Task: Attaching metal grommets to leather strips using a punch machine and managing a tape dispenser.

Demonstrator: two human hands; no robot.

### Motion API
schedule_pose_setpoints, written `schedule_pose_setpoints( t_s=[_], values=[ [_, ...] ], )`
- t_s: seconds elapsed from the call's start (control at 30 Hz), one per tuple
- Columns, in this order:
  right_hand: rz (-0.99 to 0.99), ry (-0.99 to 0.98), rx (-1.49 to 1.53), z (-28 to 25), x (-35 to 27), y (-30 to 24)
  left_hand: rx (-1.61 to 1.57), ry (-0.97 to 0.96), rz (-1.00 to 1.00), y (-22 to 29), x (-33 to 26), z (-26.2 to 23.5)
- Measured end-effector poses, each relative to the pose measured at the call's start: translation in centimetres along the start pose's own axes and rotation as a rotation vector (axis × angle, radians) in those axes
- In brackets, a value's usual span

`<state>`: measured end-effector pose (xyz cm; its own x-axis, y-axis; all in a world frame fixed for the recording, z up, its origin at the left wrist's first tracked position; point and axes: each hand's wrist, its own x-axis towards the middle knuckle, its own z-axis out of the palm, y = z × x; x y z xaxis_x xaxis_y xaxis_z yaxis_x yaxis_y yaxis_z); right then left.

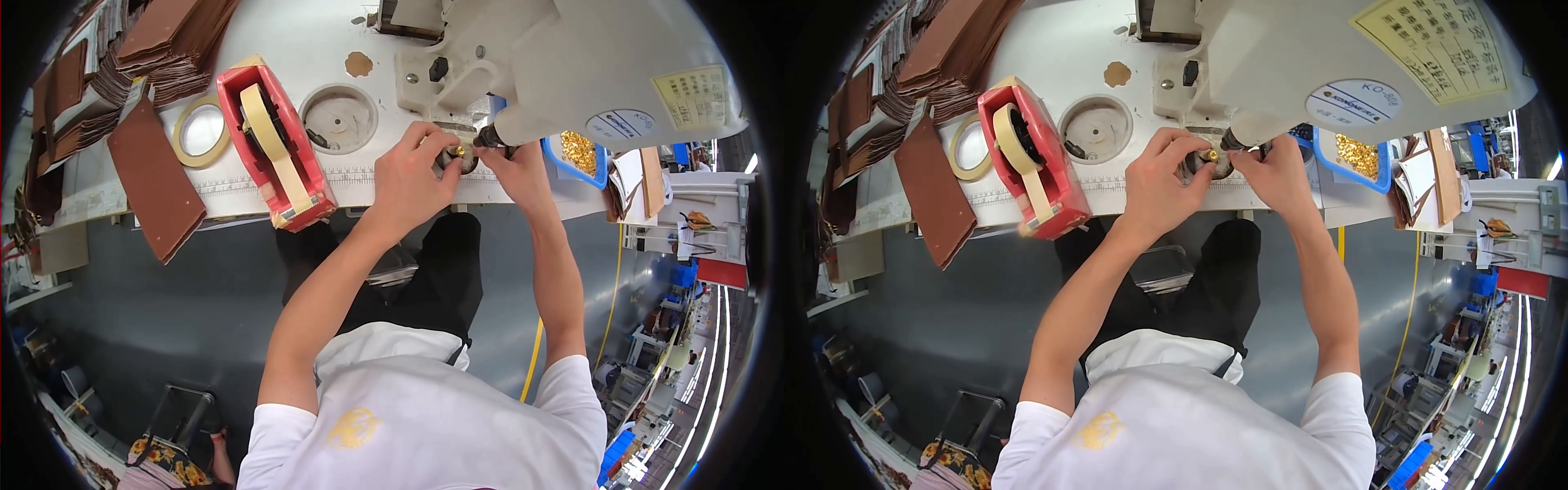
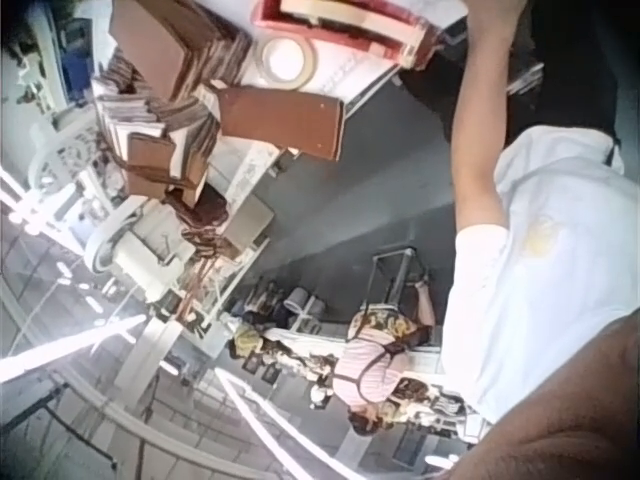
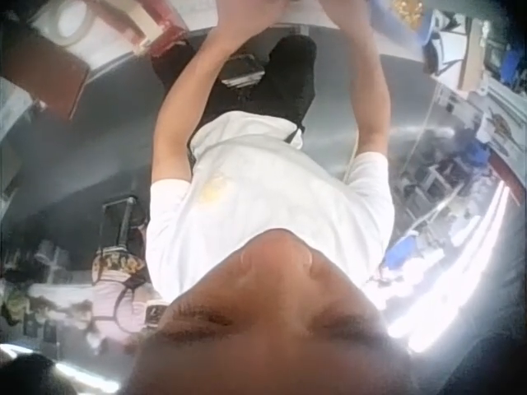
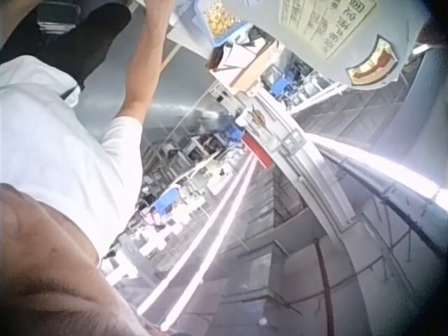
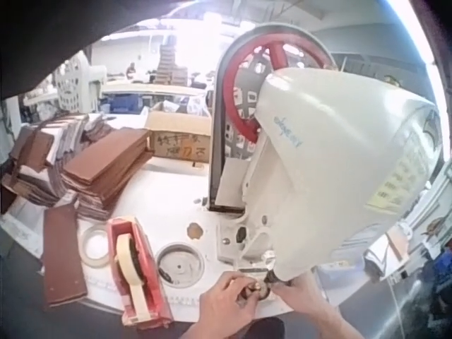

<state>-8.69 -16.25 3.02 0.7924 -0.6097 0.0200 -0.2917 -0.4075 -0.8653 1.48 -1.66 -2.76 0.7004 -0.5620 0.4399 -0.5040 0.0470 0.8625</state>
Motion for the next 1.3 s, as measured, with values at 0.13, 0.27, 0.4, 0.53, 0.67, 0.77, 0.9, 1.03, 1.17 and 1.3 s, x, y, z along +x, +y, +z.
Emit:
schedule_pose_setpoints(
  t_s=[0.13, 0.27, 0.4, 0.53, 0.67, 0.77, 0.9, 1.03, 1.17, 1.3],
  values=[
    [0.072, 0.019, -0.022, -0.2, -0.6, 0.0, -0.029, 0.036, -0.009, 0.3, 0.0, -0.1],
    [0.123, 0.023, 0.003, 0.3, -1.6, -0.2, 0.028, 0.03, 0.025, 0.6, 0.5, 0.1],
    [0.138, 0.037, 0.069, 0.0, -2.4, 0.0, 0.122, 0.016, 0.064, 0.6, 0.7, 0.2],
    [0.115, 0.051, 0.11, -0.5, -3.2, 1.8, 0.201, -0.019, 0.043, 1.6, 1.1, 0.2],
    [0.186, 0.051, 0.215, -1.0, -4.0, 3.7, 0.34, -0.121, 0.062, 2.8, 1.3, 0.2],
    [0.221, 0.046, 0.316, -0.7, -3.9, 4.4, 0.39, -0.182, 0.007, 3.1, 1.8, -0.3],
    [0.139, 0.043, 0.3, -0.7, -4.1, 4.7, 0.4, -0.263, -0.051, 4.1, 2.5, -0.3],
    [0.099, 0.099, 0.302, -0.6, -4.0, 4.8, 0.444, -0.292, -0.041, 4.7, 2.9, -0.3],
    [0.145, 0.071, 0.314, -0.8, -4.2, 4.6, 0.473, -0.288, -0.042, 5.1, 3.0, -0.1],
    [0.114, 0.118, 0.322, -0.3, -4.4, 5.0, 0.331, -0.256, -0.153, 4.3, 2.7, -0.4]
  ],
)
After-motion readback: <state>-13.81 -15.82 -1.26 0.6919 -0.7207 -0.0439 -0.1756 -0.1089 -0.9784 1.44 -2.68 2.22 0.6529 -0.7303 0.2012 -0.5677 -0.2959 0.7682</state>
